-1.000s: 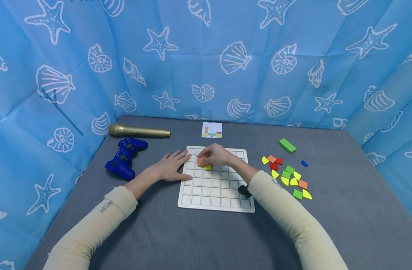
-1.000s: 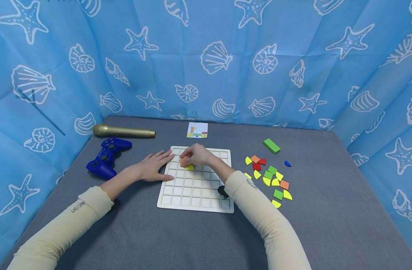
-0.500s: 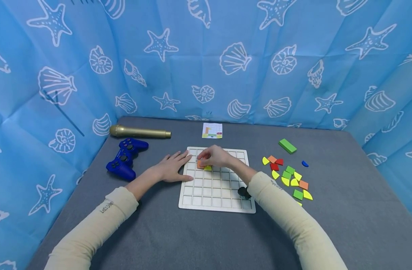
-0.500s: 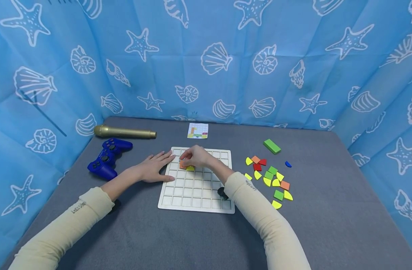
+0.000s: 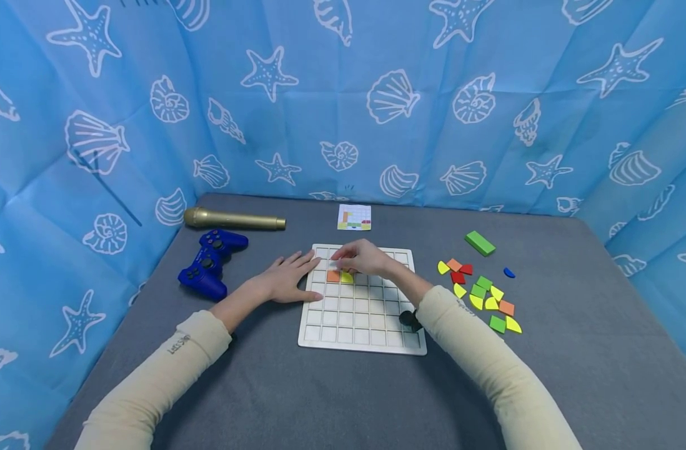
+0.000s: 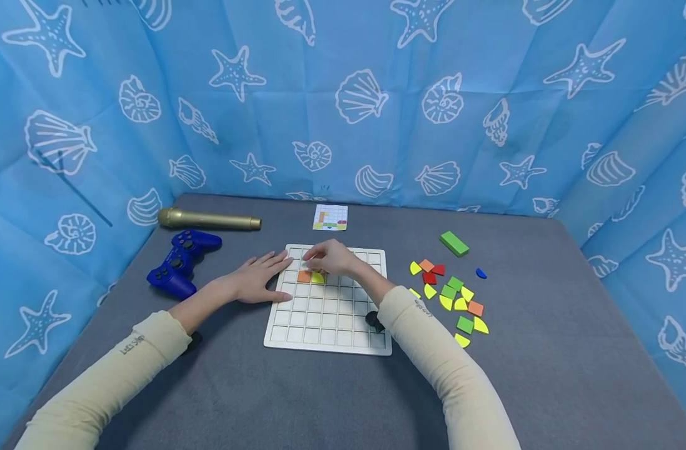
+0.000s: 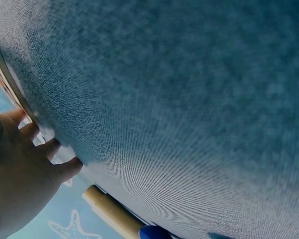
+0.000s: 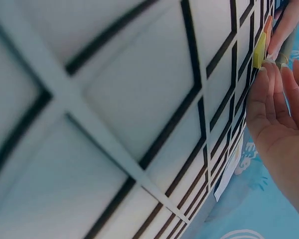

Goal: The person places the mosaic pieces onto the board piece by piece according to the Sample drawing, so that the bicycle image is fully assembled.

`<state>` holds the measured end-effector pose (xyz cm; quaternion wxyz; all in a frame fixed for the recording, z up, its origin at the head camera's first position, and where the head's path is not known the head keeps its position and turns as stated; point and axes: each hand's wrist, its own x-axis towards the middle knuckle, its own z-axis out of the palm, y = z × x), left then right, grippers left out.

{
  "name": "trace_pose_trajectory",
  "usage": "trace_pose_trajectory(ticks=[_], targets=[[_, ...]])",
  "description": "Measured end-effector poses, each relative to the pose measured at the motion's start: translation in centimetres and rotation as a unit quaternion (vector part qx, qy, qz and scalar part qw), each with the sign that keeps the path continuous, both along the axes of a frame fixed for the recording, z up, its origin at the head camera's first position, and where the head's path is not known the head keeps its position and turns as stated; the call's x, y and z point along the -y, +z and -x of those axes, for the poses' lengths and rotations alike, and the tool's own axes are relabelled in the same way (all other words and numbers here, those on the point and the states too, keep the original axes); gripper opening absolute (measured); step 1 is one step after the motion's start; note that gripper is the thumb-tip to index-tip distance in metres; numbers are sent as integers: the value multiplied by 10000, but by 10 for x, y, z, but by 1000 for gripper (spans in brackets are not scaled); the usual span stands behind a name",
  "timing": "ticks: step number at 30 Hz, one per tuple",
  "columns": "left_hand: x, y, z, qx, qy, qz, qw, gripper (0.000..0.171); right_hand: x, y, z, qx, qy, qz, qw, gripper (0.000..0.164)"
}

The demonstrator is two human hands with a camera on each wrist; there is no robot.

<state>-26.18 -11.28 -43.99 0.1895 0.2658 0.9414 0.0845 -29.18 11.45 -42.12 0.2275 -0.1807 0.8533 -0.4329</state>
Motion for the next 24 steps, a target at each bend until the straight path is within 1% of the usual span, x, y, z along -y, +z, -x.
trace_pose_trajectory(ticks=[5,12,16,21,24], targets=[[0,0,0,23,-6,8,10000,93,-4,-3,-1,213,-122,361,9990,25],[1,-1,0,-35,-2,9,10000,92,-21,-7,1,615,-370,827,9940,32],[2,-2,0,-58,-49,-64,10000,92,-38,-7,-1,799,-597,1079,9891,34],[3,-1,-1,-119,-101,-179,9997,92,-64,-2,-6,1014,-947,1471,9793,35],[4,-1,-1,-160,-118,-229,9995,91,-81,-1,-9,1083,-1045,1646,9748,38]])
